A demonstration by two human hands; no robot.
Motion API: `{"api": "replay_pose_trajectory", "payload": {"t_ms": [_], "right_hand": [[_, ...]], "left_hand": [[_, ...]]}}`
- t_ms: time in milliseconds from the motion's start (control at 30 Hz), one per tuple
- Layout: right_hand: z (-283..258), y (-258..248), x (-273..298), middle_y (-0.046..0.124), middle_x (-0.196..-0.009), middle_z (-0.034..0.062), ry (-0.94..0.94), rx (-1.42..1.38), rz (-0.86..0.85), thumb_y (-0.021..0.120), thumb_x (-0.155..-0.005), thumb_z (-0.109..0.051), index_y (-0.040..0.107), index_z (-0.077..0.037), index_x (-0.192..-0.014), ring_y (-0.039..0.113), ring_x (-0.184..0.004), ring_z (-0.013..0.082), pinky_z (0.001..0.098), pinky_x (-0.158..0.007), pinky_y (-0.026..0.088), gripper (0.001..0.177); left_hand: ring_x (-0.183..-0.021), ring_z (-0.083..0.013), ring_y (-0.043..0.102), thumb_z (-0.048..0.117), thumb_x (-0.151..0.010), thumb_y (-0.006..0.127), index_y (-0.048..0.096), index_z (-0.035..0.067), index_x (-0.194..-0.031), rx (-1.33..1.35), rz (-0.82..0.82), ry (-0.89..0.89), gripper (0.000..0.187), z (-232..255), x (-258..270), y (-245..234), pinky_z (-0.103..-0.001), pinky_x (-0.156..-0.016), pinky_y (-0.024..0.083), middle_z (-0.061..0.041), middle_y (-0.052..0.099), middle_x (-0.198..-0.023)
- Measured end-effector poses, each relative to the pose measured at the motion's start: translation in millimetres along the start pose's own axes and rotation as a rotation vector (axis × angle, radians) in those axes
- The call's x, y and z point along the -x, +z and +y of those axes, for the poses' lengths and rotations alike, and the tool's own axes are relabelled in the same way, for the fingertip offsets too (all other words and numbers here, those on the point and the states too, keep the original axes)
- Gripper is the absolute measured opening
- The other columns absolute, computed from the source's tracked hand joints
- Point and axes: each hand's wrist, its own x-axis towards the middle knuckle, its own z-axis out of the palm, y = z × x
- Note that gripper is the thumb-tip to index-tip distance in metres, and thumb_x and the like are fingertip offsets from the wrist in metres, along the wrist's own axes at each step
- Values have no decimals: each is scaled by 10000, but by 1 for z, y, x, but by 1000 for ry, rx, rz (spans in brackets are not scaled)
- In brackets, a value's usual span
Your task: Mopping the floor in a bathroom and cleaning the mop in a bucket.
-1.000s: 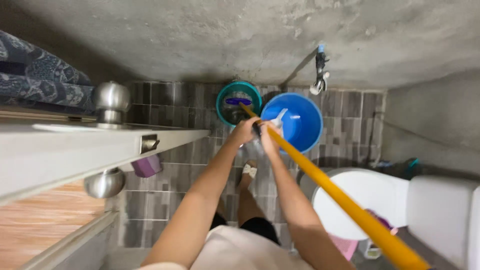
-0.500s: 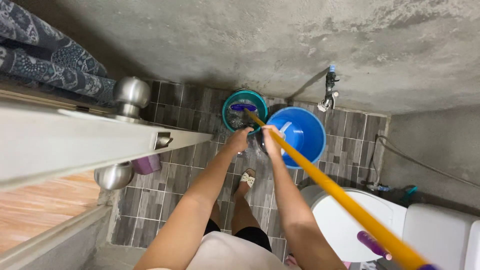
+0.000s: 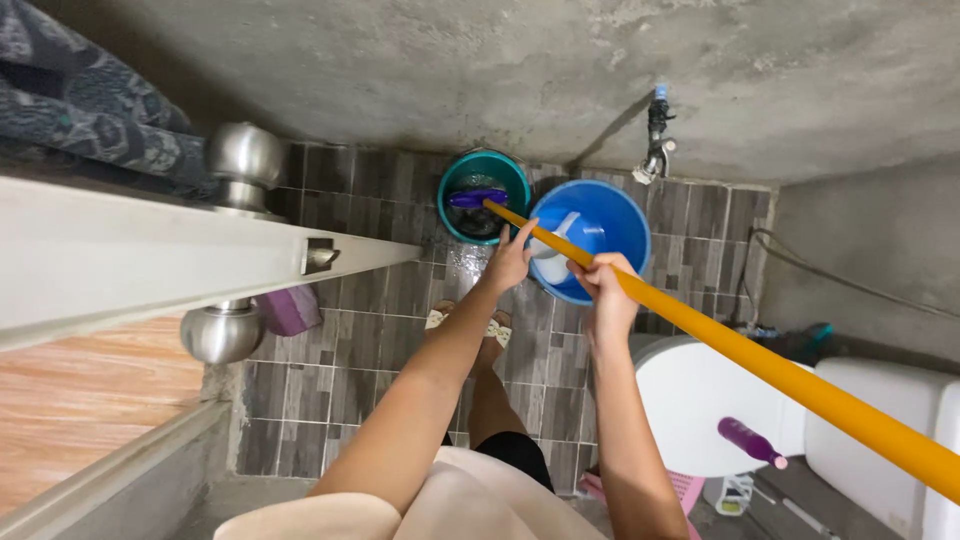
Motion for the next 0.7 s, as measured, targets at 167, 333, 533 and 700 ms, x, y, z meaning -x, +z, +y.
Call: {"api": "replay_pose_trajectory", "payload": {"t_ms": [167,333,533,700], "right_hand": [[-58,-8,36,588,-890,88,-54,-14,-53,509,-784,38,579,17,-857,715,-908,309,432,-936,616,103],[-125,-10,60,621,-853,171,-111,95,-95,513,-793,33,617,62,-873,652,-809,329,502,-970,653,135],[-119,10,49,676,-883,148,-88,219,-63,522,-795,-10,640,36,-836,752,-896,341,429,-885,624,132],[11,16,-9,729,-858,64,-94,315,-80,566,-807,-38,672,-6,-833,652,-806,158,257,-762,522,114]], "left_hand": [[-1219,-496,556,180,-922,704,524,210,-1308,-297,151,267,427,48,-1,-21,-564,-1038,449,-178,530,-1369],[-1224,-389,597,165,-946,691,575,144,-1289,-302,180,493,363,89,-1,-43,-541,-1101,450,-84,628,-1255],[-1210,-339,608,171,-924,694,570,131,-1251,-286,235,487,352,86,0,-41,-554,-1080,446,-87,625,-1231],[-1177,-379,601,65,-918,627,574,166,-1288,-184,112,149,387,44,-6,-25,-514,-985,491,-103,590,-1321]]}}
